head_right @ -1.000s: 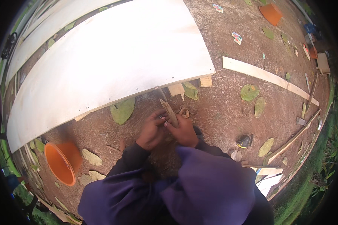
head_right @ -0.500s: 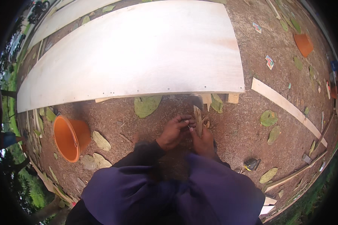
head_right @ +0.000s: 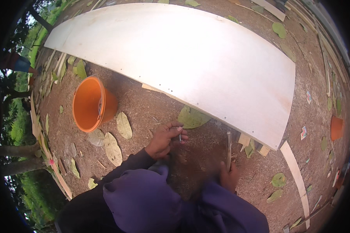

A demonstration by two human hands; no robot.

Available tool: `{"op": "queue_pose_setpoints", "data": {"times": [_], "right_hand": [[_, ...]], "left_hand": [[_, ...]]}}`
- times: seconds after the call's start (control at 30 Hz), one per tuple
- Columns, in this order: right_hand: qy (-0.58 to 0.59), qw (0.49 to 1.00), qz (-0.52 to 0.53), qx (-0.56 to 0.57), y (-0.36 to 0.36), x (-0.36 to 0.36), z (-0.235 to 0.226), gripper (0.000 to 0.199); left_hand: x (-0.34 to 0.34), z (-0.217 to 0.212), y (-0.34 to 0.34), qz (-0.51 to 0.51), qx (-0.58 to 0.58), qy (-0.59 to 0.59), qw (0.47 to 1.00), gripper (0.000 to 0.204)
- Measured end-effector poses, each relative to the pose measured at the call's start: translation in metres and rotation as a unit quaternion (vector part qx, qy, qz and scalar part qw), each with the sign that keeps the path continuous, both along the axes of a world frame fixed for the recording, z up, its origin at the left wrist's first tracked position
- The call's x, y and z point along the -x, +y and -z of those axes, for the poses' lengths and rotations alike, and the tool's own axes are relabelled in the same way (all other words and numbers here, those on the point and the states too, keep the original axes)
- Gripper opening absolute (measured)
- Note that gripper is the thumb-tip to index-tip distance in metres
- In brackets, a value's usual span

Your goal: The person hammers nails into a white board to attach a small wooden block, then measures the board and a separate wooden strip with a tape measure, and finally saws the strip. The work is done outdoors on a dirt surface.

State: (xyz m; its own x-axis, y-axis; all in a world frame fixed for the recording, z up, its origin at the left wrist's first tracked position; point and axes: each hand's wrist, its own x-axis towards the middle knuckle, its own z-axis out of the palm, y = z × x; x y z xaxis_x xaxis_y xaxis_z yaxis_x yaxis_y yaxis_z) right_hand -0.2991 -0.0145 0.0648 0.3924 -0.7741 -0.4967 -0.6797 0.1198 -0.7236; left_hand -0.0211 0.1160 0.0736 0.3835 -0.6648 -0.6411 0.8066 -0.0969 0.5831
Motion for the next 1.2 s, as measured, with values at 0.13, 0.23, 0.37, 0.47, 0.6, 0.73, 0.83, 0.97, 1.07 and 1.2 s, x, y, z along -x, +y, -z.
{"op": "queue_pose_setpoints", "data": {"times": [0.13, 0.23, 0.37, 0.47, 0.6, 0.73, 0.83, 0.97, 1.07, 1.2], "right_hand": [[0.132, 0.983, -0.088, 0.091, -0.005, 0.009, 0.016, 0.036], [0.138, 0.973, -0.136, 0.124, 0.001, 0.005, 0.019, 0.037], [0.119, 0.965, -0.197, 0.129, -0.003, -0.004, 0.022, 0.038], [0.045, 0.973, -0.111, 0.195, -0.015, 0.000, 0.044, 0.040], [0.015, 0.961, 0.039, 0.275, -0.064, 0.025, 0.056, 0.042], [0.049, 0.906, 0.107, 0.407, -0.124, 0.050, 0.053, 0.046], [0.126, 0.842, 0.129, 0.509, -0.195, 0.093, 0.072, 0.051], [0.064, 0.925, 0.102, 0.360, -0.231, 0.118, 0.097, 0.057], [0.028, 0.957, 0.106, 0.268, -0.209, 0.102, 0.093, 0.066], [-0.054, 0.954, 0.157, 0.249, -0.217, 0.110, 0.101, 0.068]], "left_hand": [[-0.067, -0.032, 0.073, -0.204, -0.038, -0.208, 0.956, 0.024], [-0.119, -0.051, 0.132, -0.295, -0.094, -0.401, 0.862, 0.030], [-0.152, -0.070, 0.170, -0.237, -0.350, -0.700, 0.576, 0.037], [-0.151, -0.062, 0.172, -0.207, -0.380, -0.724, 0.537, 0.032], [-0.136, -0.052, 0.166, -0.243, -0.286, -0.646, 0.664, 0.026], [-0.115, -0.045, 0.156, -0.222, -0.319, -0.609, 0.692, 0.021], [-0.111, -0.034, 0.143, -0.181, -0.314, -0.704, 0.611, 0.023], [-0.106, -0.037, 0.147, -0.160, -0.370, -0.698, 0.592, 0.044], [-0.112, -0.037, 0.161, -0.112, -0.410, -0.705, 0.567, 0.055], [-0.129, -0.033, 0.142, -0.077, -0.451, -0.682, 0.571, 0.062]]}}
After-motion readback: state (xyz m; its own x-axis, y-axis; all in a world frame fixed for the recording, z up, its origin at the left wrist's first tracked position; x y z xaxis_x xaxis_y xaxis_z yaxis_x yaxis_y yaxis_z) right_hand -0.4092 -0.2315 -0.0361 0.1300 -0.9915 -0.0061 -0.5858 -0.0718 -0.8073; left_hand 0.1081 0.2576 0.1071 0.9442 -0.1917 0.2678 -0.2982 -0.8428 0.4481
